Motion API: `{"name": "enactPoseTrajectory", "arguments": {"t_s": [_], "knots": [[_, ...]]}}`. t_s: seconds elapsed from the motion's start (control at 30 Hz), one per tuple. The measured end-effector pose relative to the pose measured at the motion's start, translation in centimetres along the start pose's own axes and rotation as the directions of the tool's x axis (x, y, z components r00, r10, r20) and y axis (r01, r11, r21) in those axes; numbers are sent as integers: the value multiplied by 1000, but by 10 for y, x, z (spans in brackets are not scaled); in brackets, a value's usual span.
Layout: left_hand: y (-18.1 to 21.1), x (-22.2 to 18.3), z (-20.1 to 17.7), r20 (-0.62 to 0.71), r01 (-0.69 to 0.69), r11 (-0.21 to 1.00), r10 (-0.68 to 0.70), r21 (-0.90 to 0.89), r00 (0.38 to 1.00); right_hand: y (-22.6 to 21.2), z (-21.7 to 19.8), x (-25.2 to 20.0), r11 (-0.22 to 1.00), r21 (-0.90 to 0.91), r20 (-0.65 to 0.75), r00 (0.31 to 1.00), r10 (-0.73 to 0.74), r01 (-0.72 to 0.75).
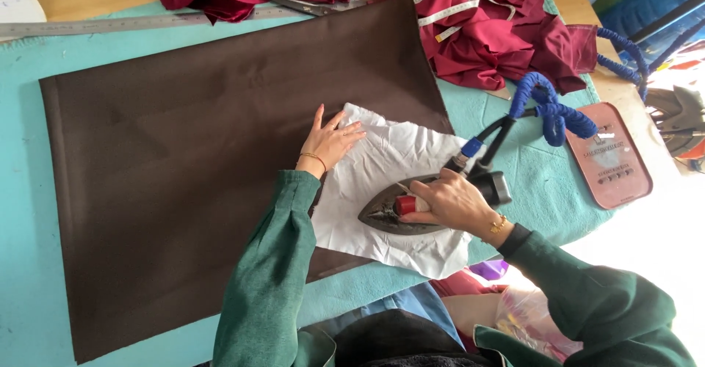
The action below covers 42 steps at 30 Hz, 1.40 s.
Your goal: The person is ironing a square piece of brown fabric on a work table, using a white pressing cloth to protect the material.
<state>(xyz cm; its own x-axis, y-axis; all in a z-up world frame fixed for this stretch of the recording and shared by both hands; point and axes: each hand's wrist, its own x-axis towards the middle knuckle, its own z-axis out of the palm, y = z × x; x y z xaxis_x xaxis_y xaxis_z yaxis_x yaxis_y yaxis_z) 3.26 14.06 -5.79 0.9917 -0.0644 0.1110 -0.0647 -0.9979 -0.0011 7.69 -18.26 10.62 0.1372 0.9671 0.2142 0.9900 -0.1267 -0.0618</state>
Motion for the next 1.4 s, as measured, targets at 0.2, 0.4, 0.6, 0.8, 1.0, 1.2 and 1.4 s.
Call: {"name": "enactPoseTrajectory", "arguments": {"t_s": [0.2, 0.4, 0.6, 0.8, 1.0, 1.2, 1.4], "knots": [[3, 4, 3, 41, 12, 1000, -13, 19, 999, -19, -13, -44, 998, 37, 80, 996, 46, -49], [1, 22, 25, 42, -7, 1000, 8, -8, 999, -27, -36, -35, 991, 43, 77, 990, 120, -124], [-2, 34, 34, 82, 24, 999, -20, -40, 996, -11, -14, 18, 998, -25, -40, 998, 49, -50], [-4, 42, 24, 68, 59, 996, -55, -62, 996, 14, 13, 66, 997, -74, -85, 996, 13, -19], [-3, 47, -6, 74, 97, 977, -85, -190, 994, 23, 27, 70, 997, -71, -63, 998, 22, -27], [12, 60, -4, -4, 19, 976, -20, -217, 1000, 20, 26, 70, 997, -72, -87, 996, 18, -24], [19, 68, 3, 48, 17, 916, 2, -401, 999, 19, 25, 70, 997, -65, -150, 988, 24, -34]]}}
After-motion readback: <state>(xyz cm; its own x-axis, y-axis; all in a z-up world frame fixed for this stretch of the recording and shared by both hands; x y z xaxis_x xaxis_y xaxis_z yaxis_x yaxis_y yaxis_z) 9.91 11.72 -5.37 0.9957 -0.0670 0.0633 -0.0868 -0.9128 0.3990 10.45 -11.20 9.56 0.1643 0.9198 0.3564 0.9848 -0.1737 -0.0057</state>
